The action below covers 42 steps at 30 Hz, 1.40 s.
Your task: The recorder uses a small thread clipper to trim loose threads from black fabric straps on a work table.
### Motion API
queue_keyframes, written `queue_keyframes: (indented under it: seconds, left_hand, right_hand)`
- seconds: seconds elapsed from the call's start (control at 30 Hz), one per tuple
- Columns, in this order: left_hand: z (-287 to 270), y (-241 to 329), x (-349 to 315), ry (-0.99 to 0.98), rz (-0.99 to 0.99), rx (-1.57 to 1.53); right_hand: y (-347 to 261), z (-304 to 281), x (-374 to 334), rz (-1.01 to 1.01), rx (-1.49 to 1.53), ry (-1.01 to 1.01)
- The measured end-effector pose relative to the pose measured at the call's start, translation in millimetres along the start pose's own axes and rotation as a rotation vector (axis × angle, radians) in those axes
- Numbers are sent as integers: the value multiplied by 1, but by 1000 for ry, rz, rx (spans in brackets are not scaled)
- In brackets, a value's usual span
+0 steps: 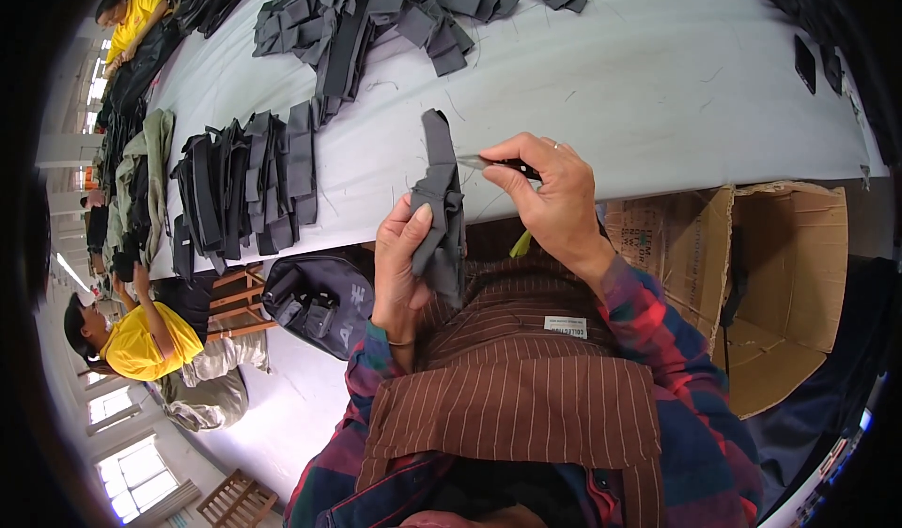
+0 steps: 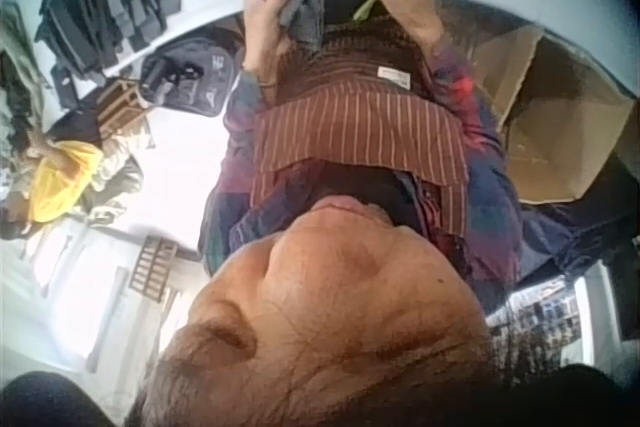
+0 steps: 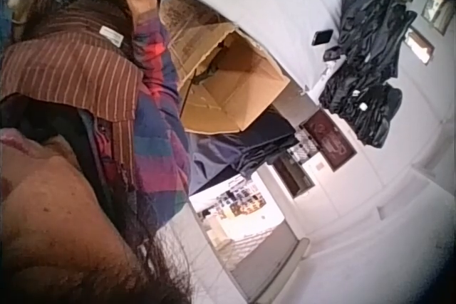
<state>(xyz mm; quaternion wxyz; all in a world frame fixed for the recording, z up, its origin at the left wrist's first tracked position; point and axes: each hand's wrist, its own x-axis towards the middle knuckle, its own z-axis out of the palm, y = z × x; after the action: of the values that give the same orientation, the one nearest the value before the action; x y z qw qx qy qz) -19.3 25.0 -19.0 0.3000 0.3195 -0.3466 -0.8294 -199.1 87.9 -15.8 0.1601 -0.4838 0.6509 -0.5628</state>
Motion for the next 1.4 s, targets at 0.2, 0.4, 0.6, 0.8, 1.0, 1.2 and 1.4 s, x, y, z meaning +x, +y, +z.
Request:
queue_keyframes:
  seconds: [0.2, 0.4, 0.6, 0.8, 1.0, 1.2, 1.4]
  left_hand:
    - [3, 4, -2, 26, 145, 167]
    - [0, 4, -4, -8, 166, 345]
    - [0, 7, -6, -68, 131, 377]
    - [-2, 5, -5, -100, 103, 349]
    - [-6, 8, -3, -80, 135, 455]
    - [-8, 16, -4, -132, 55, 581]
    - [-16, 18, -5, -195, -18, 456]
  right_hand:
    - [-19, -14, 4, -175, -165, -131]
    - [-20, -19, 8, -315, -302, -188]
    - [-14, -22, 11, -340, -276, -291]
    - [-4, -19, 5, -206, 33, -410]
    - [-11, -25, 8, -124, 10, -392]
    - [-11, -28, 11, -276, -184, -444]
    - [-12, -30, 12, -311, -201, -520]
